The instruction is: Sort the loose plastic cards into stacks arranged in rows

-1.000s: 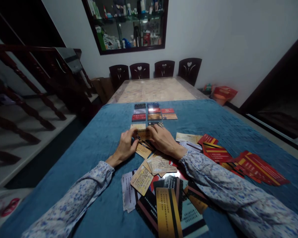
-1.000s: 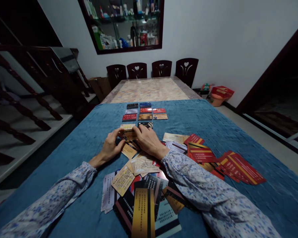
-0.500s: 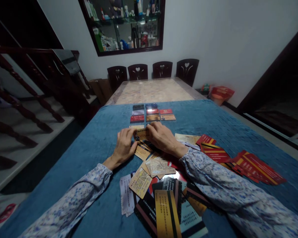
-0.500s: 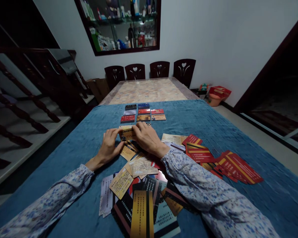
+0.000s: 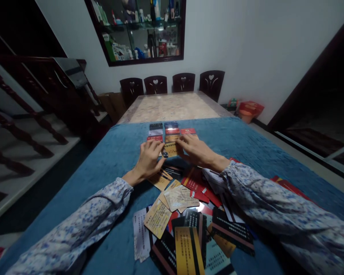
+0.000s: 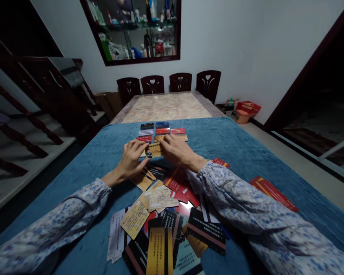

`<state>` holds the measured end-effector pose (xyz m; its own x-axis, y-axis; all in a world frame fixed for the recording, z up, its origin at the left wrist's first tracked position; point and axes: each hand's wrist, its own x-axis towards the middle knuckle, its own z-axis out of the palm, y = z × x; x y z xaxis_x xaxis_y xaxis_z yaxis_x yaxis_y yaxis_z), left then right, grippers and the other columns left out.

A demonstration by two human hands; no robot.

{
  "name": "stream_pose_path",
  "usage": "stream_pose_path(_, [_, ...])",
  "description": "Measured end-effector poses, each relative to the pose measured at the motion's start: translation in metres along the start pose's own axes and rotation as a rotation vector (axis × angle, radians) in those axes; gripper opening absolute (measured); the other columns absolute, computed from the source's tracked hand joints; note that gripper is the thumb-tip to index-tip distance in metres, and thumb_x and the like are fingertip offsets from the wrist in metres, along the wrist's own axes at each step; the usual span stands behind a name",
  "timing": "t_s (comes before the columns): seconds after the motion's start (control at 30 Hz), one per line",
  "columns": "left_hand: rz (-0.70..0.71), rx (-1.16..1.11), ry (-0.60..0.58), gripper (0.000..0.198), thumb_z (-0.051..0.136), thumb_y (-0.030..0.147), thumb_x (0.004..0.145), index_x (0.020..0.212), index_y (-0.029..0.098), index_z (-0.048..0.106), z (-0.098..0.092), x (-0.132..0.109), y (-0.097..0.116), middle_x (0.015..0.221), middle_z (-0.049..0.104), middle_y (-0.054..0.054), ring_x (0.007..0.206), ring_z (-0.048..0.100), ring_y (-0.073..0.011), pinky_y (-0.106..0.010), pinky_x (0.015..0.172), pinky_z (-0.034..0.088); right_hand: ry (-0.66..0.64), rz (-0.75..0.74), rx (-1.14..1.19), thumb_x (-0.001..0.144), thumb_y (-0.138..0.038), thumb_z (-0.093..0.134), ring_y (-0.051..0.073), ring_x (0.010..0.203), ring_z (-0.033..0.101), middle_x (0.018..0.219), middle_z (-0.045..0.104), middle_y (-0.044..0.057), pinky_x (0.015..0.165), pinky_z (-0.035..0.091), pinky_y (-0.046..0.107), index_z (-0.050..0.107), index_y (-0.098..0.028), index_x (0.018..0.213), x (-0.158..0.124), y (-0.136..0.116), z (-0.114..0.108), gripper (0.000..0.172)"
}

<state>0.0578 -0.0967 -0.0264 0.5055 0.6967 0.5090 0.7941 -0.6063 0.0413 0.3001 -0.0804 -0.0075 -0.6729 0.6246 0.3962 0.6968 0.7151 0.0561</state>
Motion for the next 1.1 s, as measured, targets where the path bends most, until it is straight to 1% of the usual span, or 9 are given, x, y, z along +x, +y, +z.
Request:
stream_pose_path(0.1, [0.006, -0.012, -0.040, 0.051, 0.066, 0.027, 0.085, 0.135, 0.018, 0.060, 0.006, 0.017, 0.003, 0.131, 0.061, -0.016, 0.129, 0.046, -0.0382, -0.057, 0.107, 0.037, -0.016, 0.027, 0.019, 0.096, -0.022, 0.052, 0.026, 0.104, 0.050, 0.114, 0.059, 0.015, 0.087, 0.050, 0.039, 0.061, -0.017, 0.116, -0.004, 0.015, -0.003, 0.022])
stream_pose_path(0.17, [0.010, -0.015, -0.068, 0.051, 0.066, 0.027, 0.085, 0.134, 0.017, 0.060, 0.011, 0.028, 0.005, 0.131, 0.061, -0.017, 0.130, 0.045, -0.0386, -0.057, 0.107, 0.037, -0.021, 0.051, 0.037, 0.093, -0.021, 0.056, 0.026, 0.105, 0.050, 0.113, 0.059, 0.015, 0.086, 0.050, 0.038, 0.061, -0.017, 0.116, -0.005, 0.026, -0.002, 0.024])
stream_pose_path(0.23, [0.020, -0.022, -0.090, 0.051, 0.067, 0.027, 0.085, 0.134, 0.018, 0.060, 0.015, 0.038, 0.007, 0.132, 0.061, -0.016, 0.130, 0.045, -0.0382, -0.057, 0.107, 0.036, -0.035, 0.043, 0.058, 0.090, -0.021, 0.059, 0.025, 0.105, 0.051, 0.112, 0.059, 0.014, 0.089, 0.050, 0.038, 0.061, -0.016, 0.117, -0.007, 0.039, 0.001, 0.027])
stream_pose_path(0.37, [0.027, -0.034, -0.122, 0.049, 0.068, 0.028, 0.085, 0.133, 0.020, 0.060, 0.026, 0.059, 0.010, 0.132, 0.061, -0.015, 0.129, 0.045, -0.0374, -0.056, 0.105, 0.037, -0.067, 0.023, 0.080, 0.089, -0.021, 0.059, 0.024, 0.104, 0.052, 0.116, 0.059, 0.014, 0.089, 0.048, 0.036, 0.063, -0.017, 0.111, -0.009, 0.064, 0.005, 0.023])
stream_pose_path(0.47, [0.016, -0.037, -0.163, 0.047, 0.066, 0.029, 0.087, 0.132, 0.020, 0.060, 0.034, 0.074, 0.012, 0.130, 0.062, -0.015, 0.129, 0.045, -0.0366, -0.056, 0.104, 0.038, -0.092, 0.036, 0.058, 0.090, -0.022, 0.058, 0.024, 0.099, 0.052, 0.111, 0.059, 0.014, 0.086, 0.047, 0.034, 0.064, -0.015, 0.107, -0.008, 0.081, 0.007, 0.019])
stream_pose_path(0.53, [0.005, -0.029, -0.193, 0.041, 0.064, 0.028, 0.088, 0.128, 0.019, 0.062, 0.040, 0.085, 0.014, 0.130, 0.062, -0.015, 0.130, 0.044, -0.0363, -0.057, 0.104, 0.038, -0.101, 0.035, 0.054, 0.090, -0.022, 0.058, 0.023, 0.095, 0.053, 0.107, 0.060, 0.014, 0.084, 0.045, 0.033, 0.065, -0.014, 0.103, -0.007, 0.093, 0.010, 0.016])
stream_pose_path(0.73, [0.003, -0.010, -0.252, 0.031, 0.063, 0.027, 0.087, 0.117, 0.018, 0.065, 0.062, 0.115, 0.018, 0.131, 0.061, -0.016, 0.130, 0.042, -0.0363, -0.056, 0.104, 0.037, -0.121, 0.027, 0.109, 0.086, -0.015, 0.060, 0.018, 0.082, 0.053, 0.096, 0.060, 0.010, 0.077, 0.043, 0.029, 0.068, -0.014, 0.095, -0.004, 0.127, 0.018, 0.012])
stream_pose_path(0.9, [-0.007, 0.008, -0.321, 0.025, 0.064, 0.022, 0.084, 0.109, 0.016, 0.067, 0.078, 0.132, 0.013, 0.127, 0.061, -0.017, 0.128, 0.042, -0.0380, -0.058, 0.101, 0.038, -0.160, 0.054, 0.110, 0.088, -0.014, 0.057, 0.017, 0.081, 0.055, 0.098, 0.062, 0.010, 0.077, 0.044, 0.027, 0.069, -0.013, 0.098, 0.001, 0.140, 0.026, 0.016])
stream_pose_path(1.1, [-0.007, 0.000, -0.376, 0.019, 0.065, 0.021, 0.083, 0.101, 0.018, 0.069, 0.089, 0.145, 0.006, 0.122, 0.062, -0.016, 0.129, 0.043, -0.0392, -0.061, 0.103, 0.038, -0.254, 0.133, 0.084, 0.090, -0.015, 0.057, 0.018, 0.084, 0.058, 0.101, 0.064, 0.012, 0.079, 0.046, 0.025, 0.071, -0.012, 0.100, 0.007, 0.146, 0.034, 0.018])
